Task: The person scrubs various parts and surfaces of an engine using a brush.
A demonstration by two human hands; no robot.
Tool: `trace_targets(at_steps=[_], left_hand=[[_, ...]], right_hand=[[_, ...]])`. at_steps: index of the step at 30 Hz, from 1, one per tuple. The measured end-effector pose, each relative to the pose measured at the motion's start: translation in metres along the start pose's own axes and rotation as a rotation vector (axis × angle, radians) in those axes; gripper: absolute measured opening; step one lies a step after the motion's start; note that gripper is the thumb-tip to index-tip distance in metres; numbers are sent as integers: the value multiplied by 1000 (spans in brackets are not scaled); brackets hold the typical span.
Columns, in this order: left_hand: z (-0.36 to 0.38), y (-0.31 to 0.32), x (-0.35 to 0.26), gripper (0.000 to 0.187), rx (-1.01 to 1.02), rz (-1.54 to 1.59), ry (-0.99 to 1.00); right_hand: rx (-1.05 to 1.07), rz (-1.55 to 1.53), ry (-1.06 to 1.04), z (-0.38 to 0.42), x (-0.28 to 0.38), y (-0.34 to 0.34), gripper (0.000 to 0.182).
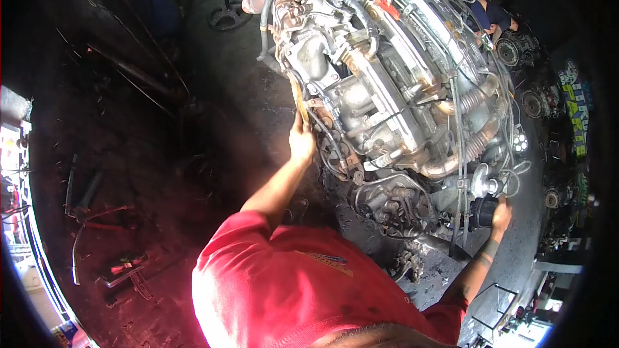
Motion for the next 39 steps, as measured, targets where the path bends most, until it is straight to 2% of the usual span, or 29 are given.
trace_targets(at_steps=[1,2,3,5,6,7,8,9,11,13,14,19,21,23,25,27,29,31,32,33,36,39], left_hand=[[-21,-3,3,42,-113,-229,61],[-35,-1,-11,38,-106,-136,-94],[-37,34,5,38,-100,-55,-196],[-34,17,5,41,-152,-203,6],[-16,-3,-1,42,-151,-148,-4],[4,-11,-7,43,-140,-55,7],[25,-7,-14,44,-70,338,83],[18,-18,37,44,-95,-175,-54],[2,-11,13,43,-106,-383,-131],[-34,1,12,44,-185,-431,-20],[-44,6,16,45,-208,-377,-8],[-5,-12,23,45,-114,-373,0],[-33,-6,15,44,-91,-347,39],[-47,5,12,46,-153,-432,77],[-33,-1,1,47,-127,-386,15],[-16,-13,9,47,-50,-426,86],[-25,-14,34,46,-21,-313,84],[-38,-11,-2,43,44,-284,-37],[-55,-5,8,40,-27,-281,22],[-54,2,-10,38,-18,-191,-141],[-37,5,3,35,35,-73,-173],[-27,2,-23,32,56,-19,-284]], right_hand=[[-13,-49,-1,5,2,0,55],[-24,-101,6,12,1,3,51],[-93,-49,-32,-14,8,-31,51],[-119,-87,-465,2,16,-23,47],[-121,141,-463,-6,-24,1,46],[-103,102,-321,-4,-18,2,47],[-89,66,-184,5,2,-7,48],[-153,97,-108,7,6,-11,49],[-63,256,-372,2,3,-7,49],[-155,86,-30,18,26,-17,47],[-111,-27,-58,26,43,-26,47],[-159,26,-23,13,25,-15,49],[-51,-44,28,12,26,-17,53],[-36,-44,0,16,35,-23,52],[-78,65,-12,16,30,-20,53],[-86,87,-5,14,34,-18,53],[-21,185,-4,24,48,-27,55],[-50,125,-11,25,38,-23,53],[-90,55,-20,23,37,-22,52],[-94,55,-22,24,41,-25,52],[-83,114,-5,27,46,-28,51],[-107,127,4,26,39,-25,52]])
Point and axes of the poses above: each hand's wrist, its own z-axis away from the middle knuckle, its own y-axis out of the palm, x = y × z, the point moved 4 cm from there along -z, towards the middle knuckle, and after that the axes turned 14 degrees about -x, right-handed, at the moved point
